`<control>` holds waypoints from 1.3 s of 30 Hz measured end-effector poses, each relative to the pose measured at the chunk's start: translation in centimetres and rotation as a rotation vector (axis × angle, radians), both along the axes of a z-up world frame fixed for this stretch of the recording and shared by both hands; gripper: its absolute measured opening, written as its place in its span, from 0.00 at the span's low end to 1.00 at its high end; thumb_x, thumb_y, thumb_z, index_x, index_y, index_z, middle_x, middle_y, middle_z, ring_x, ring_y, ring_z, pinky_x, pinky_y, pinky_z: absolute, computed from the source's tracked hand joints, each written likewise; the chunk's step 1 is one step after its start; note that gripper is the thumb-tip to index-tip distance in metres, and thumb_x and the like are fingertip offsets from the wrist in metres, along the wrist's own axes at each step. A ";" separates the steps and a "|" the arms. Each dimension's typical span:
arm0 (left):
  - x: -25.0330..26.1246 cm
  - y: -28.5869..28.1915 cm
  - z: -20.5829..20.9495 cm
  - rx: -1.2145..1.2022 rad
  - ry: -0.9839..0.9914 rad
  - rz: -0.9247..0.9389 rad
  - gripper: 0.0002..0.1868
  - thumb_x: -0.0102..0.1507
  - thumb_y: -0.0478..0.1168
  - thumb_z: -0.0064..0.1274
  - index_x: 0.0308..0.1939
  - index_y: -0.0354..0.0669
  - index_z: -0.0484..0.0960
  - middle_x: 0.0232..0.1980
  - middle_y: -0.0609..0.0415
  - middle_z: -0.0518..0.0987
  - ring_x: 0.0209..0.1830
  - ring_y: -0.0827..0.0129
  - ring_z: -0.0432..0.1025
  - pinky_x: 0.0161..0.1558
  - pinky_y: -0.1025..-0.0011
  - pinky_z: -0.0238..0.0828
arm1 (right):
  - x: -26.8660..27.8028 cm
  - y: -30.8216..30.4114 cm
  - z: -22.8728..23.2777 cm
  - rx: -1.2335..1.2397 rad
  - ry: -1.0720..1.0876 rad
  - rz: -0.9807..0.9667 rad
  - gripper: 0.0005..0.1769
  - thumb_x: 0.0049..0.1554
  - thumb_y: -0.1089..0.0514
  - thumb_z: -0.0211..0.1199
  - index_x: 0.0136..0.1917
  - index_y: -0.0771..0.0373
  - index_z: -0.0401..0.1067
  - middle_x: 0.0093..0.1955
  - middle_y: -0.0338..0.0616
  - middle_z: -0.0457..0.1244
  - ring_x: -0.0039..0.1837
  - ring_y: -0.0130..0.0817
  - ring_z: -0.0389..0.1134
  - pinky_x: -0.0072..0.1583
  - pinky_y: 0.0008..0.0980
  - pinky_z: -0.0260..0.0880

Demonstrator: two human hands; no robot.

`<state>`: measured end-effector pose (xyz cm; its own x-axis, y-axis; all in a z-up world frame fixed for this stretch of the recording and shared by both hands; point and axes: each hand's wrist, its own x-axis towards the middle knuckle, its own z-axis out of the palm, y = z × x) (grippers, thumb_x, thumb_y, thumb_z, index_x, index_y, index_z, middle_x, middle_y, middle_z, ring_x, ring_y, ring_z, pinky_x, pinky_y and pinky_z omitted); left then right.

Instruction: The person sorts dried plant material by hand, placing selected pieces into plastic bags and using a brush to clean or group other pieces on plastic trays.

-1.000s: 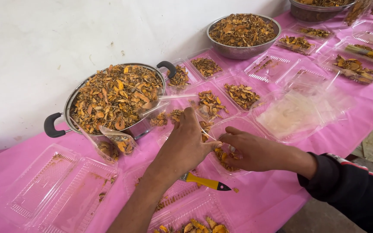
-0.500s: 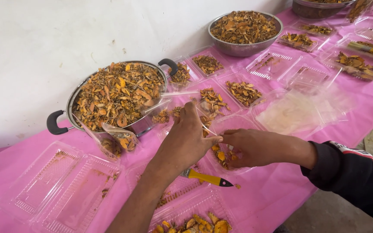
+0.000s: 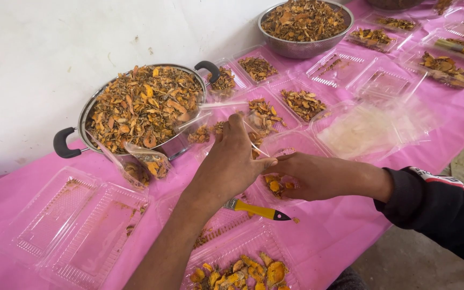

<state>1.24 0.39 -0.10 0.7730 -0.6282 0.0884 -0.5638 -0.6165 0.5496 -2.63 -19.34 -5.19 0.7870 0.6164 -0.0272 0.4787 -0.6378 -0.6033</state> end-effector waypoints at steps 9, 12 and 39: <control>0.4 0.0 0.0 -0.017 0.012 -0.001 0.41 0.59 0.47 0.67 0.59 0.28 0.56 0.53 0.31 0.67 0.58 0.25 0.69 0.59 0.40 0.70 | 0.3 -0.6 -1.9 0.041 -0.034 0.015 0.19 0.52 0.61 0.67 0.59 0.61 0.77 0.40 0.58 0.68 0.48 0.58 0.74 0.46 0.50 0.75; 0.4 0.2 0.2 -0.016 0.004 -0.005 0.41 0.59 0.46 0.67 0.59 0.27 0.55 0.53 0.30 0.68 0.57 0.24 0.69 0.58 0.41 0.71 | 0.5 -0.5 -1.5 -0.014 0.020 -0.026 0.15 0.54 0.60 0.67 0.55 0.61 0.78 0.30 0.51 0.61 0.41 0.54 0.73 0.43 0.45 0.74; -0.4 0.3 0.8 0.000 0.135 0.036 0.38 0.58 0.44 0.69 0.56 0.28 0.57 0.54 0.28 0.68 0.57 0.25 0.70 0.58 0.42 0.72 | 2.5 -2.7 7.7 0.380 0.015 -0.612 0.10 0.49 0.67 0.74 0.46 0.67 0.80 0.38 0.43 0.66 0.40 0.31 0.71 0.48 0.33 0.75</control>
<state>0.84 0.65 0.73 0.8002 -0.5995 -0.0177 -0.4622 -0.6352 0.6188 -0.11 -22.06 2.48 0.9956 0.0336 0.0878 0.0921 -0.5333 -0.8409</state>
